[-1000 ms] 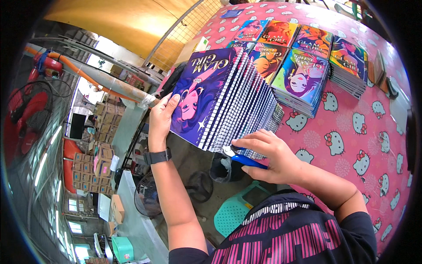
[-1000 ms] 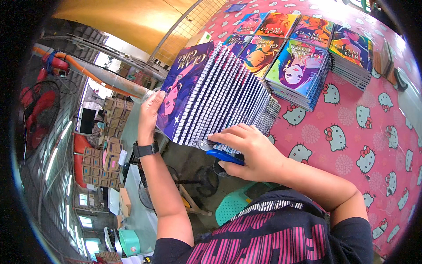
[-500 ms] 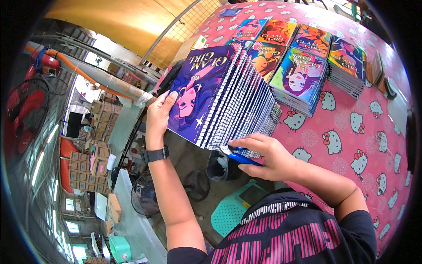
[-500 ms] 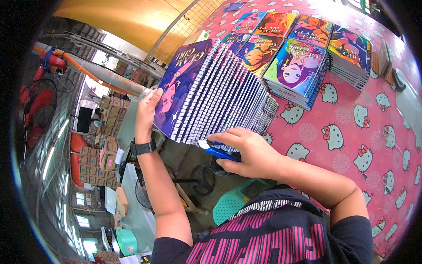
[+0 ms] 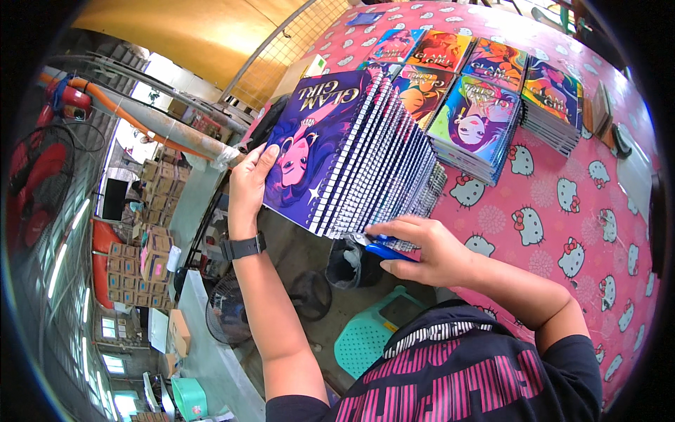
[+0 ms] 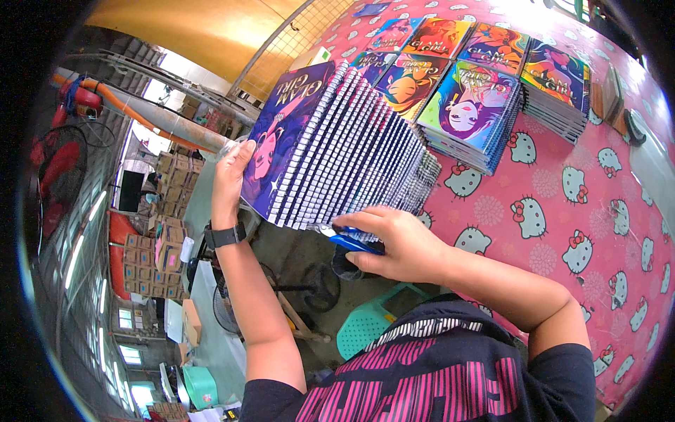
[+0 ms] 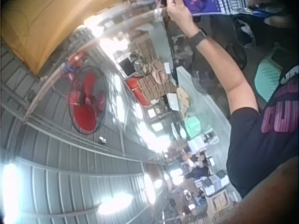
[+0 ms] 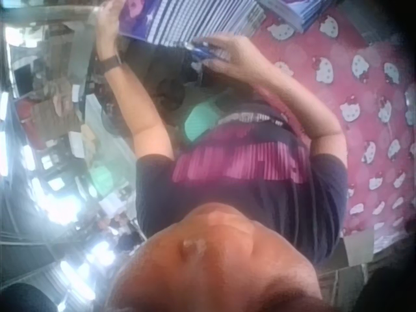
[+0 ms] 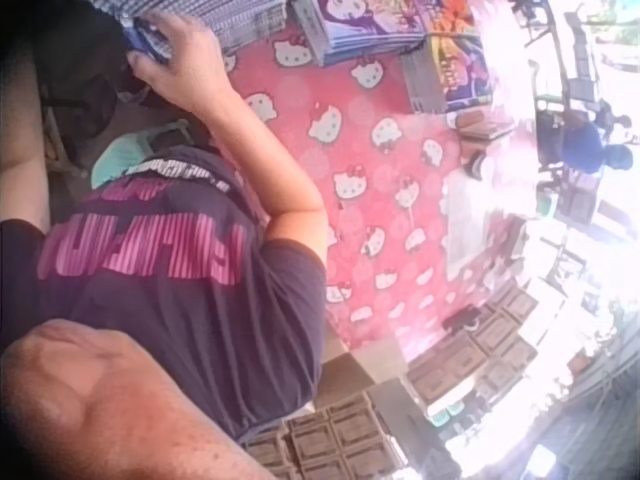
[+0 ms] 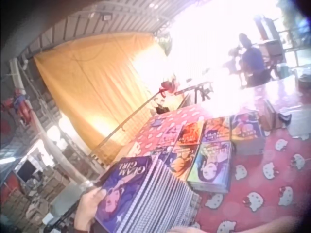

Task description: The person uses clippers to trim the excess wire ends from the spiral bindings of a stack of notebooks at a table.

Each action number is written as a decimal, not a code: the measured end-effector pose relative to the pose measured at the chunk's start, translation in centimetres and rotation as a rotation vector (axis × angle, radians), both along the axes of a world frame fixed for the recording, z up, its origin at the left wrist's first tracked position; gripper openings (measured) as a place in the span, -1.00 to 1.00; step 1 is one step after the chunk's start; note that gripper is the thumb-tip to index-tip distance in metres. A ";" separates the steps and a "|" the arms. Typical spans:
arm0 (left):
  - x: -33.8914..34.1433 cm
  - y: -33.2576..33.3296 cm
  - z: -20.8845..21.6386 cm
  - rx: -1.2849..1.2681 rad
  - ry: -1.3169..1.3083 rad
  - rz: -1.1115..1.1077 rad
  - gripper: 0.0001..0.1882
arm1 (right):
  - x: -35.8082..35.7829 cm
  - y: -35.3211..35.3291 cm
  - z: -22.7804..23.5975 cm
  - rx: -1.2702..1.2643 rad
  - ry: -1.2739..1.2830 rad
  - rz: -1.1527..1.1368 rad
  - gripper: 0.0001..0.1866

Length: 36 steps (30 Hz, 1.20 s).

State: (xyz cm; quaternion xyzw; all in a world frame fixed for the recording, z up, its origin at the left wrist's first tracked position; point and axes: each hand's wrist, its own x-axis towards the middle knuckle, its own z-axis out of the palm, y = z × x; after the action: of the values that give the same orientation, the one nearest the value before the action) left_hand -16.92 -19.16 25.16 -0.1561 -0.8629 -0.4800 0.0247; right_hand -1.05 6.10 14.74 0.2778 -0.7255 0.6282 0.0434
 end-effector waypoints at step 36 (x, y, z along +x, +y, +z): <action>-0.6 -1.6 -0.5 -0.035 0.011 0.039 -0.35 | 0.2 0.4 -1.7 0.242 0.421 -0.278 -0.40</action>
State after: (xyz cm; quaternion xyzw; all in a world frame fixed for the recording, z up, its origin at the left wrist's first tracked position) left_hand -17.57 -20.74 24.65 -0.1423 -0.8740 -0.4632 0.0361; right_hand -0.86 6.48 13.01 0.3032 -0.8015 0.4533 0.2452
